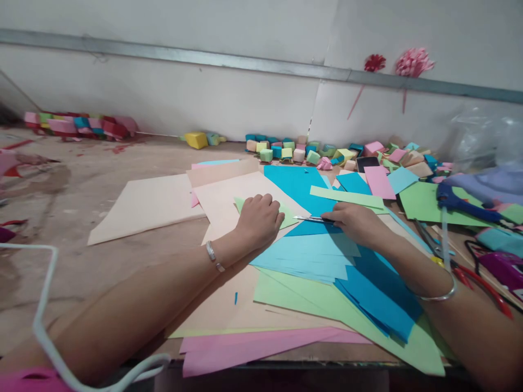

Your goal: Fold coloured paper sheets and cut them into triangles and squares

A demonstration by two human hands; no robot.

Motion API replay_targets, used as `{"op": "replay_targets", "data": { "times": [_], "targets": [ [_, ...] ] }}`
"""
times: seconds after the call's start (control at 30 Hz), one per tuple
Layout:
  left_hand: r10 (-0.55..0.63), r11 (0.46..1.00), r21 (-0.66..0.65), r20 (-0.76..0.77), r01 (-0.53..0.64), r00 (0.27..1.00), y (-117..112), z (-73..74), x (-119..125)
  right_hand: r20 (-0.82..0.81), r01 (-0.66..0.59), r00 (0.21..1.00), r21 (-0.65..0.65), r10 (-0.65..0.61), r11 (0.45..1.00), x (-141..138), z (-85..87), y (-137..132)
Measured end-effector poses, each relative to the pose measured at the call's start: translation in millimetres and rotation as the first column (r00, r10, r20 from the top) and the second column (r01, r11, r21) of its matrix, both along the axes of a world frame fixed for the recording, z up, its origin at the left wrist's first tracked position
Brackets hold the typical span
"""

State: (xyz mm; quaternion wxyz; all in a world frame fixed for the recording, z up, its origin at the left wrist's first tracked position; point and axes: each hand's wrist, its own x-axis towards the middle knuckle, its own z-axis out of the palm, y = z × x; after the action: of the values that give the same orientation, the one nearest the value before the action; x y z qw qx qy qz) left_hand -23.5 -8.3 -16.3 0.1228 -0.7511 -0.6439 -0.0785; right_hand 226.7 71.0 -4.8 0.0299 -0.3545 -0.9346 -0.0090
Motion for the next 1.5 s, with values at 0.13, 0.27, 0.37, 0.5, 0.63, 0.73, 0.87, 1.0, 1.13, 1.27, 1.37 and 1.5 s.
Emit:
{"op": "replay_targets", "data": {
  "times": [0.13,0.27,0.37,0.5,0.63,0.73,0.87,1.0,1.13,1.27,1.37,1.5],
  "targets": [
    [-0.041,0.999,0.011,0.048,0.041,0.998,2,-5.9,-2,0.007,-0.063,0.998,-0.01,0.063,0.998,-1,0.2,-1],
    [-0.245,0.969,0.06,0.261,0.238,0.934,9,-17.7,-7,0.035,-0.111,0.993,0.01,0.11,0.994,-5,-2.5,-2],
    [-0.324,0.938,-0.002,0.357,0.348,0.876,13,-21.7,-11,0.036,-0.129,0.991,0.033,0.127,0.991,-7,-6.6,-3],
    [-0.293,0.934,-0.118,0.292,0.338,0.91,12,-18.3,-11,0.023,-0.164,0.986,0.045,0.164,0.985,-7,-11.2,-2],
    [-0.235,0.938,-0.205,0.224,0.281,0.946,9,-15.3,-9,-0.029,-0.18,0.983,0.009,0.18,0.984,-6,-13.3,1],
    [-0.187,0.942,-0.242,0.203,0.234,0.961,8,-15.5,-9,-0.091,-0.196,0.977,-0.037,0.192,0.98,-4,-13.8,4],
    [-0.166,0.938,-0.273,0.191,0.215,0.967,7,-15.1,-9,-0.143,-0.226,0.967,-0.096,0.212,0.969,-2,-13.9,7],
    [-0.175,0.939,-0.26,0.198,0.223,0.965,7,-14.4,-9,-0.199,-0.252,0.954,-0.133,0.224,0.958,-1,-12.4,6],
    [-0.188,0.937,-0.257,0.205,0.238,0.961,7,-14.0,-8,-0.17,-0.245,0.96,-0.142,0.22,0.959,-5,-9.0,1],
    [-0.18,0.935,-0.267,0.218,0.236,0.959,7,-12.6,-8,-0.152,-0.252,0.961,-0.143,0.231,0.957,-11,-4.7,-6],
    [-0.172,0.933,-0.274,0.227,0.232,0.959,7,-11.4,-8,-0.151,-0.254,0.96,-0.135,0.234,0.958,-17,-2.2,-13],
    [-0.18,0.933,-0.27,0.226,0.239,0.957,7,-13.7,-8,-0.18,-0.27,0.953,-0.136,0.245,0.953,-23,-3.6,-19]
  ]
}}
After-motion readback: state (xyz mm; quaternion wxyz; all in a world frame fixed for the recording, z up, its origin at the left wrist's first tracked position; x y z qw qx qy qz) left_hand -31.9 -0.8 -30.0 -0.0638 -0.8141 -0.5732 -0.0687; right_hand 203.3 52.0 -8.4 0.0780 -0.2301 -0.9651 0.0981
